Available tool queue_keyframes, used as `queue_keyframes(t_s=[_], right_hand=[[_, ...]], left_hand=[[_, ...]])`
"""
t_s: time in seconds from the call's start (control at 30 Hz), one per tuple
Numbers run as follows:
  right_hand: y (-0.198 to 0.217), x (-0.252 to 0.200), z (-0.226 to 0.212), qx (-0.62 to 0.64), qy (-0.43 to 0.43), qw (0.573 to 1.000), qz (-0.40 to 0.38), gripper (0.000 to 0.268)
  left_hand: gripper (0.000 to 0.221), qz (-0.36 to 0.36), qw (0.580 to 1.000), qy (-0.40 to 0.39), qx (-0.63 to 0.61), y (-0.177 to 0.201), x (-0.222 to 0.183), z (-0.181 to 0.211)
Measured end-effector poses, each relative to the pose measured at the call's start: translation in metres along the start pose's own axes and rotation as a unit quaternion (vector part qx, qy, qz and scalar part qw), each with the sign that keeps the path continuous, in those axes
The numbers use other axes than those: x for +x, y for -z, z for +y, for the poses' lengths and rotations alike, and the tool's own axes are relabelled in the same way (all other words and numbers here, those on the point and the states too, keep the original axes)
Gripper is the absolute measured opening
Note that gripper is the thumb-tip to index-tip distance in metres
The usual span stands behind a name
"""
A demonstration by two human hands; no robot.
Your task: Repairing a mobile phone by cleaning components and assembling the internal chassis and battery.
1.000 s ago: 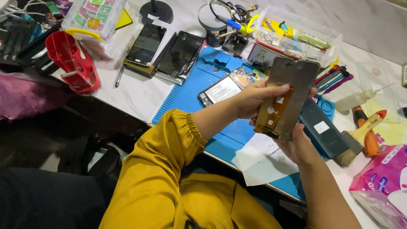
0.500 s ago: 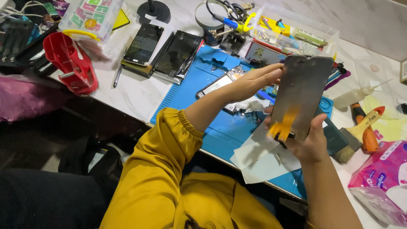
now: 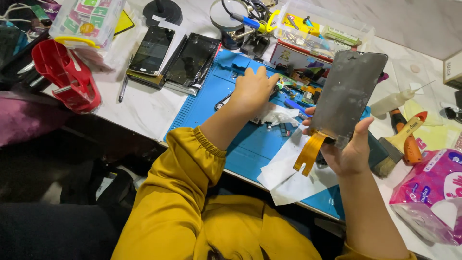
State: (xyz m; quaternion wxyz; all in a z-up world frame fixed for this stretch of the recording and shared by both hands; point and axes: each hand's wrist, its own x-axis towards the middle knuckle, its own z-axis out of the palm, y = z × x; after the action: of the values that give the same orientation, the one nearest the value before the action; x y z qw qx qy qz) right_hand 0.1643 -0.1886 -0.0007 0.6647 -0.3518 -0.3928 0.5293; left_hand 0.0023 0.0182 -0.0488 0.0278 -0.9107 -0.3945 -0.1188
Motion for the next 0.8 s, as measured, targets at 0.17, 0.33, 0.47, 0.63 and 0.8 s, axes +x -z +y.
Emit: queue_keyframes(t_s=[0.17, 0.33, 0.47, 0.63, 0.8], right_hand=[[-0.007, 0.001, -0.001, -0.01, -0.004, 1.0, -0.003, 0.094], [-0.006, 0.0, -0.003, -0.004, -0.004, 1.0, 0.0, 0.095], [-0.011, 0.0, -0.005, -0.012, 0.006, 1.0, 0.0, 0.093], [-0.012, 0.001, -0.003, -0.011, 0.011, 1.0, -0.004, 0.092], [-0.009, 0.0, -0.002, -0.013, 0.005, 1.0, 0.002, 0.095]], left_hand=[[0.061, 0.063, 0.998, 0.019, -0.007, 0.006, 0.007, -0.009], [0.057, 0.129, 0.991, 0.043, -0.006, -0.009, 0.014, -0.033], [0.058, -0.033, 0.994, 0.09, -0.048, 0.007, 0.012, -0.04], [0.074, -0.117, 0.988, 0.083, -0.064, 0.017, 0.009, -0.037], [0.109, -0.202, 0.972, 0.085, -0.082, 0.041, 0.004, -0.029]])
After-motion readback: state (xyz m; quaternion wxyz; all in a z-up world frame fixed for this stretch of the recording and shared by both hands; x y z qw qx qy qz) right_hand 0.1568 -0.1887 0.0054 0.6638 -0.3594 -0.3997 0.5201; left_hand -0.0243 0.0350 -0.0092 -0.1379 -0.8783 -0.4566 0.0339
